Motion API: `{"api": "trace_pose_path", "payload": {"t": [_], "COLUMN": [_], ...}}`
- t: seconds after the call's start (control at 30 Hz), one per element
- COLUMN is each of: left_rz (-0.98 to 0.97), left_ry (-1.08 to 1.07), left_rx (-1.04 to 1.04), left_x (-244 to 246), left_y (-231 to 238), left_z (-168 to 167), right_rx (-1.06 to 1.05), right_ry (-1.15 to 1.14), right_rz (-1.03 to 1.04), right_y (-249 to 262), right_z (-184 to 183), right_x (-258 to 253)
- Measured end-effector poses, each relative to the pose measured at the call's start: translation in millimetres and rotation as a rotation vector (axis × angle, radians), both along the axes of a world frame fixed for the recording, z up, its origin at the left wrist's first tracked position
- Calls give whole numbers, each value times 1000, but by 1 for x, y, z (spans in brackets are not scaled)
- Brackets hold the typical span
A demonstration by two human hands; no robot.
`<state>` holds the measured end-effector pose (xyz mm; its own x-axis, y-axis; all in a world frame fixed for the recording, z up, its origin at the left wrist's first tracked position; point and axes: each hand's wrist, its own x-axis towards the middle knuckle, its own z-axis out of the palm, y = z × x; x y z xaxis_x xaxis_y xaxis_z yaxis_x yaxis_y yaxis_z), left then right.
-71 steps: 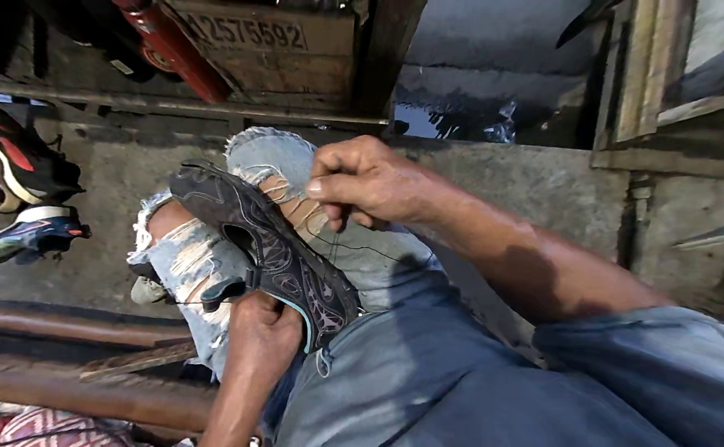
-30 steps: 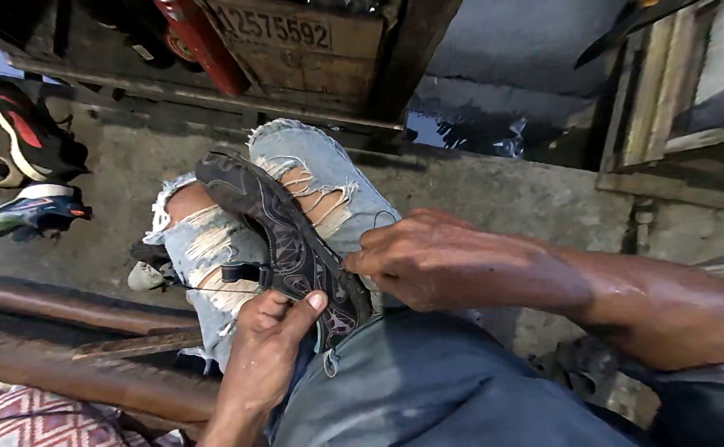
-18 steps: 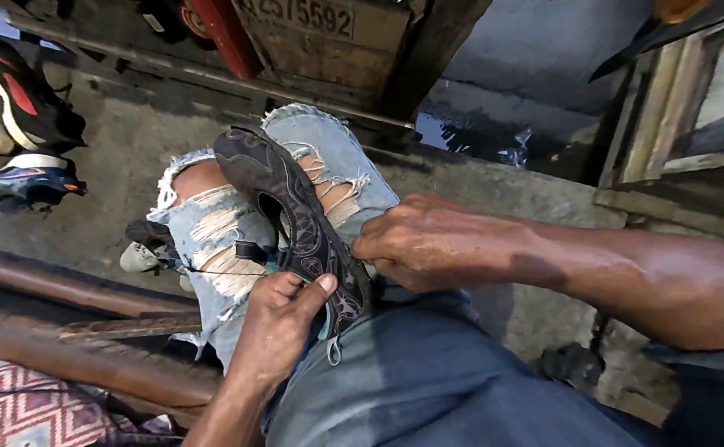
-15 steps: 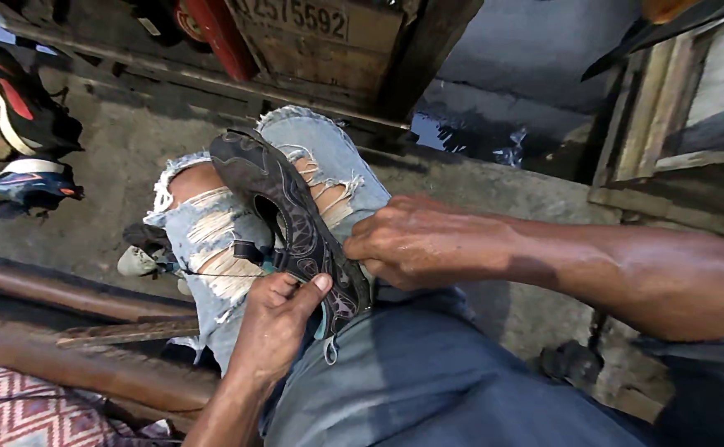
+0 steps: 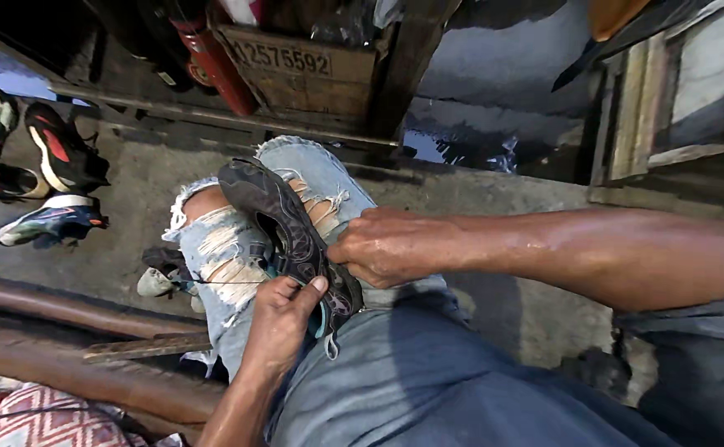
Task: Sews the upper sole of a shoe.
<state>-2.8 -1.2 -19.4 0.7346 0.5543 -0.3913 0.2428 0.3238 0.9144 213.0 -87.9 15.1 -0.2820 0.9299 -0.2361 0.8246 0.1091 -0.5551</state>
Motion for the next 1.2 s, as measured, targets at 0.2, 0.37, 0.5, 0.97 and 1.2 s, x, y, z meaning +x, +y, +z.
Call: {"api": "trace_pose_path", "payload": {"t": [0.2, 0.37, 0.5, 0.97, 1.2], "left_rz": [-4, -136, -306, -411, -17], "left_ry": [-44, -8, 141, -258, 65], "left_rx": [-21, 129, 433, 260, 193], "left_x": [0, -7, -19, -23, 4], "left_y": [-2, 1, 5, 10, -9], "left_z": [-3, 12, 40, 73, 36], "right_rx": [9, 158, 253, 21, 5], "right_ry": [20, 117, 184, 218, 264], "right_rz": [9, -16, -110, -260, -314], "right_y": [2, -12, -36, -33, -29], "right_z": [-7, -11, -14, -1, -10], "right_x": [-4, 4, 6, 10, 5]}}
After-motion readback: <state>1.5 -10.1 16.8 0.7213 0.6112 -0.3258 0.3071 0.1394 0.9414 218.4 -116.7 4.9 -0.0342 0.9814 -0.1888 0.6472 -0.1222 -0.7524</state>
